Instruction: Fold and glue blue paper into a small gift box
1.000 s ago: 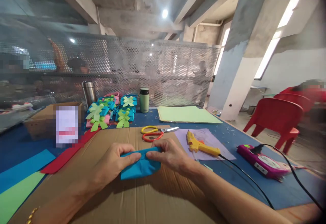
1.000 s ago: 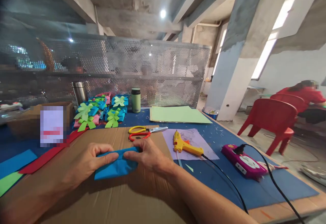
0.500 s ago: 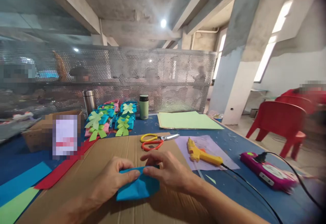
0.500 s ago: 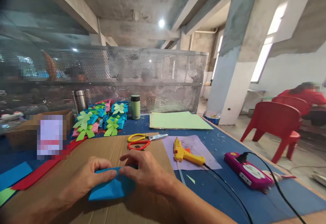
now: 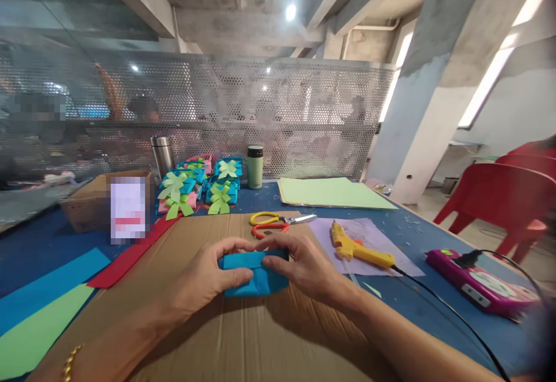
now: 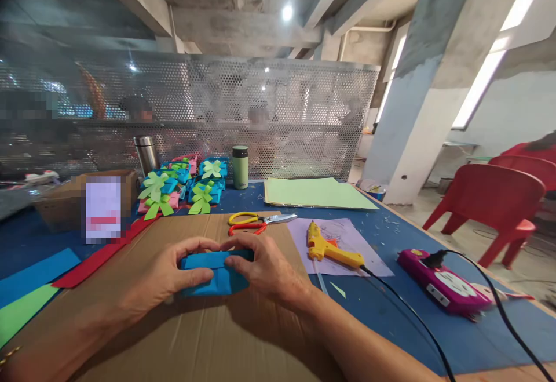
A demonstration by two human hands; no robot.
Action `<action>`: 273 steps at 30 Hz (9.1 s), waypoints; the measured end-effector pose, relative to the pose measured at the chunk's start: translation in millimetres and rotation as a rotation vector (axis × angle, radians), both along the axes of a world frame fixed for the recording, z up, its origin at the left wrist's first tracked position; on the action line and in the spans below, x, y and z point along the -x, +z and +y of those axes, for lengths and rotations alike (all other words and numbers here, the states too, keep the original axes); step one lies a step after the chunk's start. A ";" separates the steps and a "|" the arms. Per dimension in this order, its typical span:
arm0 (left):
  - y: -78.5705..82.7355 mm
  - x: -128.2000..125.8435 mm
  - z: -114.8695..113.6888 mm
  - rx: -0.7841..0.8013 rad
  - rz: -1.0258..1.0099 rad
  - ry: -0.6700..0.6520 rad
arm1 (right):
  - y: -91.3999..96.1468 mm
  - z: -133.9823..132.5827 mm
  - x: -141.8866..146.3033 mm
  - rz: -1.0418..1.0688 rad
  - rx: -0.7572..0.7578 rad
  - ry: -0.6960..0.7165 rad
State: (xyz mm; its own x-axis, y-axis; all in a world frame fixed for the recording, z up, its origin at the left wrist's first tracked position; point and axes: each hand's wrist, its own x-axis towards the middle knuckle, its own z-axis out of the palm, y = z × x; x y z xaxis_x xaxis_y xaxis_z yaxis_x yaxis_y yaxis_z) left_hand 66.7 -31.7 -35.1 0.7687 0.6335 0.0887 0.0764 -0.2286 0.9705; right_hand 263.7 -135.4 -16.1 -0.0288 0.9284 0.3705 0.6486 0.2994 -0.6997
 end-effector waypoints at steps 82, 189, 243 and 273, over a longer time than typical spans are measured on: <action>3.1 1.4 -5.8 0.036 -0.029 0.142 | -6.8 4.6 -4.4 0.113 0.069 -0.025; 11.5 -5.5 -13.9 -0.208 0.181 -0.009 | -4.9 5.5 5.3 0.035 0.224 0.075; 12.2 3.4 1.5 -0.156 0.197 0.015 | -8.2 9.4 0.7 0.337 0.282 0.100; 27.6 11.1 -1.0 0.308 -0.083 -0.253 | -6.9 12.9 -11.2 0.586 0.236 0.040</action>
